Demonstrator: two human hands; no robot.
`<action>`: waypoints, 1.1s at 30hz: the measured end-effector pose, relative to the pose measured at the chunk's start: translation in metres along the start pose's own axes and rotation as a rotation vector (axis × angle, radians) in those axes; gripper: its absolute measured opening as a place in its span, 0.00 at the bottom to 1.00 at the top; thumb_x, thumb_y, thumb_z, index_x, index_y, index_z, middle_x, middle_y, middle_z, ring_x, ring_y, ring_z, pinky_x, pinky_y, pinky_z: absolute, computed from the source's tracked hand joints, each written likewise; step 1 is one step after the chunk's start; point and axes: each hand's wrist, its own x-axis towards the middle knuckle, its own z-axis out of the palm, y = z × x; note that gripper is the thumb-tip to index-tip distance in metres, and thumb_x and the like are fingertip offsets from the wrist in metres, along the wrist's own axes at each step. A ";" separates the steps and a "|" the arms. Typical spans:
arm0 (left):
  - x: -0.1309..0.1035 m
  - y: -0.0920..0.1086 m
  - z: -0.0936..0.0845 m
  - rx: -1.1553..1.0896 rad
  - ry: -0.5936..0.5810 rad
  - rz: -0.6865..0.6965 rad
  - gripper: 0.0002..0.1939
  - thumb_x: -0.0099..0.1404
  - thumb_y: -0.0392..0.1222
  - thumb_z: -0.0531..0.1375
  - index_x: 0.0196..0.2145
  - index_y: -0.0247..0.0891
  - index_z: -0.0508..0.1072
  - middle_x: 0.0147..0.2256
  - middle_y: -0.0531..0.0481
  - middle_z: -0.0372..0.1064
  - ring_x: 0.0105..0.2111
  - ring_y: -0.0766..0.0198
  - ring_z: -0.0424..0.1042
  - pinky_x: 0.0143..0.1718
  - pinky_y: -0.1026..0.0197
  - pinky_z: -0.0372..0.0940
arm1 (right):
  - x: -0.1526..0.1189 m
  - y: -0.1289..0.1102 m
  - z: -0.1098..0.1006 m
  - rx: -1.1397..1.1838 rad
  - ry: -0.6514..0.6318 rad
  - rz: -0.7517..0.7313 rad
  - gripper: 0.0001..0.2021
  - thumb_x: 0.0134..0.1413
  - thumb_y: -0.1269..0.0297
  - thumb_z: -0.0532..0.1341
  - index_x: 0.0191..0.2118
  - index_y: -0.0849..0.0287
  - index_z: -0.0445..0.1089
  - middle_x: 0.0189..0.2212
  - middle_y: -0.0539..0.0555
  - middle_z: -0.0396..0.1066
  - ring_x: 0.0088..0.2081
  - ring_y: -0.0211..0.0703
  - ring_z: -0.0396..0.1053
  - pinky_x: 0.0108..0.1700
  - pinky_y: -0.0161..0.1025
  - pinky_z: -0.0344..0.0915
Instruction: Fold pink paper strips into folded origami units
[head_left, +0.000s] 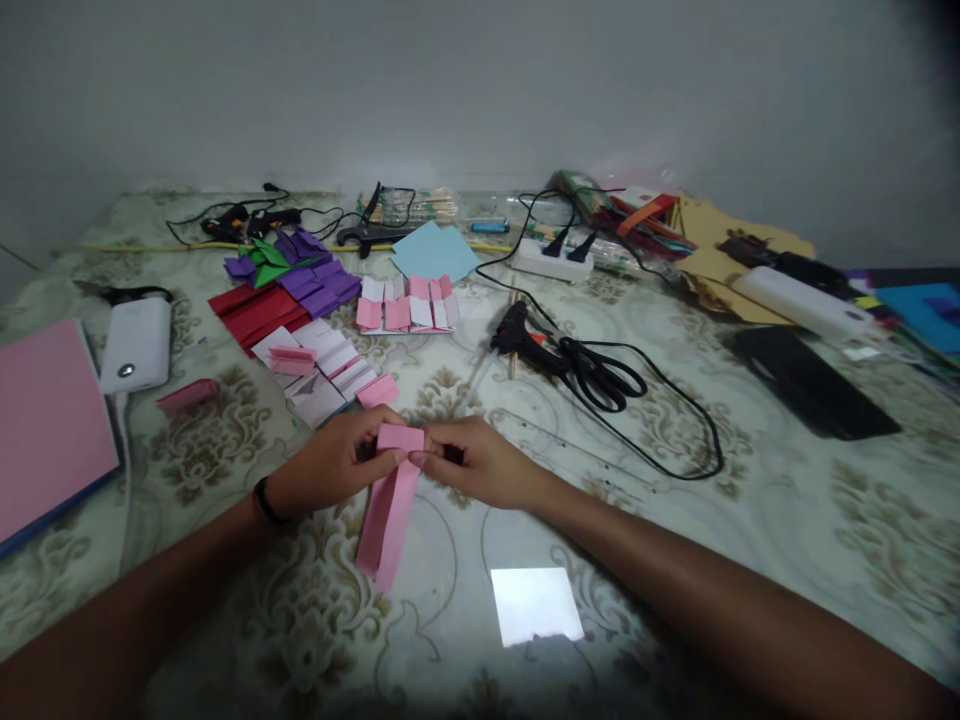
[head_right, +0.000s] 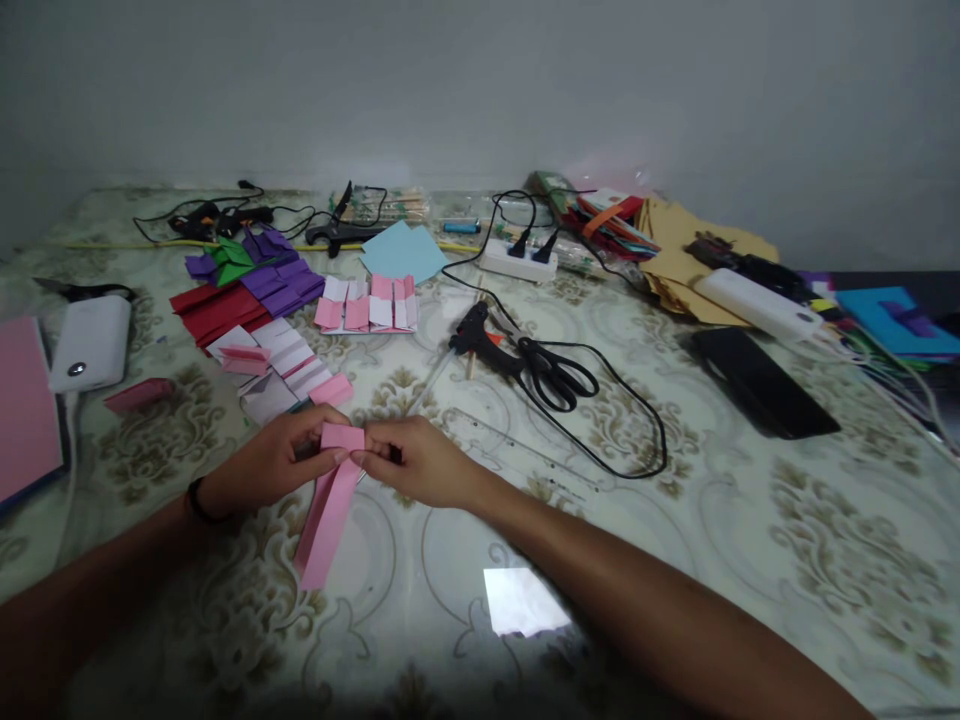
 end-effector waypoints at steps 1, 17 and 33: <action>0.000 0.000 0.000 0.001 -0.001 0.000 0.07 0.67 0.43 0.59 0.39 0.37 0.72 0.31 0.54 0.69 0.29 0.66 0.66 0.31 0.64 0.59 | 0.000 0.000 0.000 -0.001 -0.002 -0.001 0.21 0.67 0.53 0.58 0.26 0.60 0.59 0.22 0.45 0.53 0.24 0.32 0.51 0.27 0.31 0.51; 0.000 0.001 0.000 -0.015 -0.009 -0.014 0.08 0.68 0.43 0.59 0.39 0.36 0.72 0.31 0.54 0.69 0.30 0.66 0.67 0.32 0.64 0.59 | 0.000 0.000 0.000 -0.002 -0.006 0.006 0.22 0.67 0.51 0.58 0.26 0.60 0.59 0.22 0.45 0.54 0.24 0.32 0.51 0.27 0.31 0.51; 0.000 0.001 0.000 0.007 -0.005 -0.009 0.07 0.68 0.44 0.59 0.38 0.37 0.72 0.30 0.54 0.70 0.30 0.66 0.67 0.31 0.64 0.59 | 0.000 0.000 0.000 -0.015 -0.002 0.000 0.21 0.67 0.52 0.58 0.25 0.59 0.58 0.21 0.45 0.54 0.24 0.32 0.51 0.27 0.31 0.51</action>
